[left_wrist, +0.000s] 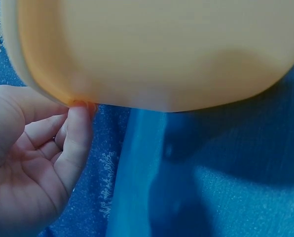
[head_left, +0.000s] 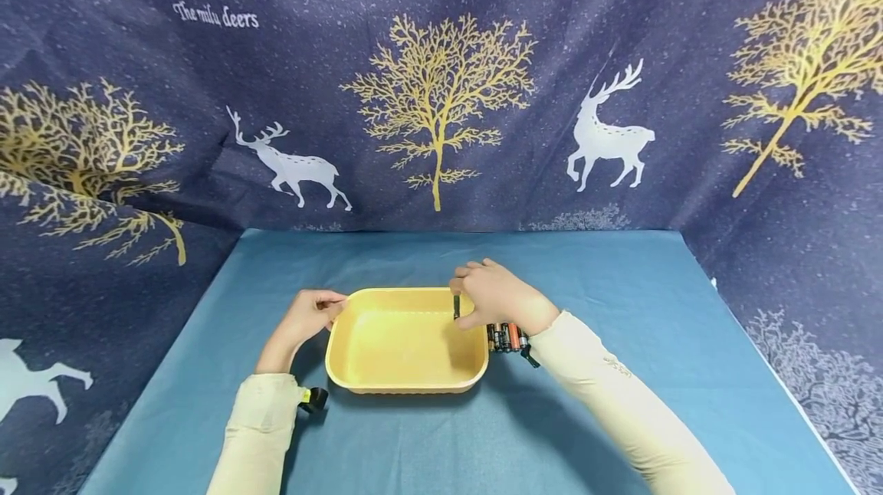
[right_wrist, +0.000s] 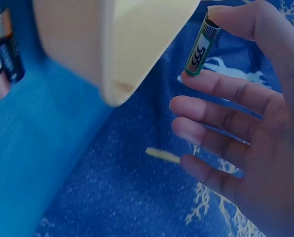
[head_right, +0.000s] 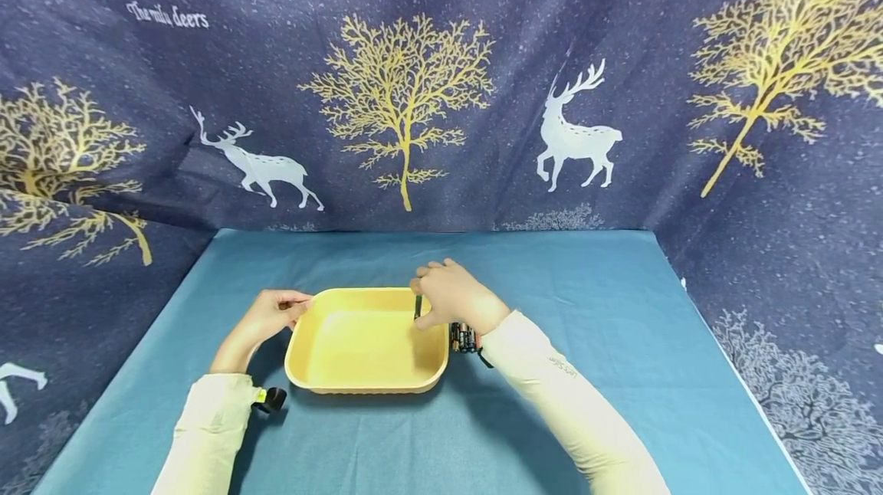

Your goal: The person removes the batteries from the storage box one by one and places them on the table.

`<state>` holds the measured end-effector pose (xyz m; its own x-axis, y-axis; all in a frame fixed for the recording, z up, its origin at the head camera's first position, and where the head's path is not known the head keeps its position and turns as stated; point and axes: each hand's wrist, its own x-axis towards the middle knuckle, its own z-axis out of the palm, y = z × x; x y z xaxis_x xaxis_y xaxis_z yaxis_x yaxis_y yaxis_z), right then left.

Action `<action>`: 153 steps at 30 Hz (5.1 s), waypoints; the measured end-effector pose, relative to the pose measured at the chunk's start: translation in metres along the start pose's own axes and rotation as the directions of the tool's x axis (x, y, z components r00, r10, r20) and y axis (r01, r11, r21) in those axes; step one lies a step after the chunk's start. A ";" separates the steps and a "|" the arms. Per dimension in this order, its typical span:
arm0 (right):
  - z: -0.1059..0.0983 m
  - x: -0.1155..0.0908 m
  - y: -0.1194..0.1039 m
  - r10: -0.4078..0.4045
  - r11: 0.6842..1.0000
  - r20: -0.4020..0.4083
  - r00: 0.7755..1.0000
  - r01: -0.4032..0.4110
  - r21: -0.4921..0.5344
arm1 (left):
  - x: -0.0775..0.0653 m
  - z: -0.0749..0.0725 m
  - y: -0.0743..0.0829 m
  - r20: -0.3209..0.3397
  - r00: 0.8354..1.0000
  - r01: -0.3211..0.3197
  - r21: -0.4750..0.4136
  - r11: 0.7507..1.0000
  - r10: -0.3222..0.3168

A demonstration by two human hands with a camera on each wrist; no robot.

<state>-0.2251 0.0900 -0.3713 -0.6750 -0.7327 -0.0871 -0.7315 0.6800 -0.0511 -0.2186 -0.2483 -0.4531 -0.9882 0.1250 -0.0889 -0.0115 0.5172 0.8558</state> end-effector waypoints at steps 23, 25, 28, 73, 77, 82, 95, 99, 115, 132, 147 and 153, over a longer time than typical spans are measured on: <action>0.016 -0.050 0.048 0.148 0.988 0.018 0.989 -0.148 0.052 | 0.002 0.000 -0.002 0.006 1.000 -0.019 0.020 1.000 0.019; 0.020 -0.056 0.053 0.162 0.985 0.012 0.987 -0.162 0.050 | 0.002 0.000 -0.002 0.007 1.000 -0.025 0.019 1.000 0.024; 0.028 -0.062 0.060 0.178 0.983 0.015 0.984 -0.178 0.033 | 0.002 -0.001 -0.001 0.015 1.000 -0.023 0.019 1.000 0.023; 0.075 -0.087 0.086 0.216 0.975 0.081 0.973 -0.220 0.042 | 0.004 0.001 -0.002 0.001 1.000 0.004 0.004 1.000 -0.004; 0.070 -0.081 0.080 0.221 0.971 0.083 0.972 -0.227 0.070 | 0.003 0.000 -0.001 -0.001 1.000 0.009 0.002 1.000 -0.009; 0.070 -0.072 0.072 0.206 0.971 0.099 0.973 -0.216 0.101 | 0.004 0.000 -0.001 0.006 1.000 0.016 0.011 1.000 -0.016; 0.077 -0.069 0.071 0.206 0.972 0.099 0.974 -0.215 0.092 | 0.003 0.000 0.002 0.007 1.000 0.009 0.018 1.000 -0.009; 0.078 -0.070 0.071 0.203 0.975 0.101 0.974 -0.211 0.072 | 0.003 0.001 0.001 0.002 1.000 0.006 0.018 1.000 -0.006; 0.078 -0.056 0.058 0.122 0.986 0.023 0.992 -0.124 0.115 | 0.003 0.000 0.001 -0.007 1.000 0.023 0.030 0.999 -0.023; 0.083 -0.043 0.051 0.055 0.995 -0.007 0.998 -0.054 0.082 | 0.003 0.003 0.002 -0.011 1.000 0.026 0.027 0.999 -0.026; 0.080 -0.050 0.052 0.084 0.994 0.018 0.996 -0.085 0.073 | 0.003 0.001 0.002 0.012 0.999 0.036 0.019 0.999 -0.036; 0.071 -0.060 0.065 0.158 0.978 0.054 0.986 -0.164 0.130 | 0.003 0.002 0.002 0.009 0.999 0.037 0.015 0.999 -0.037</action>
<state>-0.2253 0.1805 -0.4401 -0.7759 -0.6133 -0.1479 -0.5920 0.7888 -0.1651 -0.2209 -0.2448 -0.4526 -0.9856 0.1137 -0.1251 -0.0455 0.5339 0.8443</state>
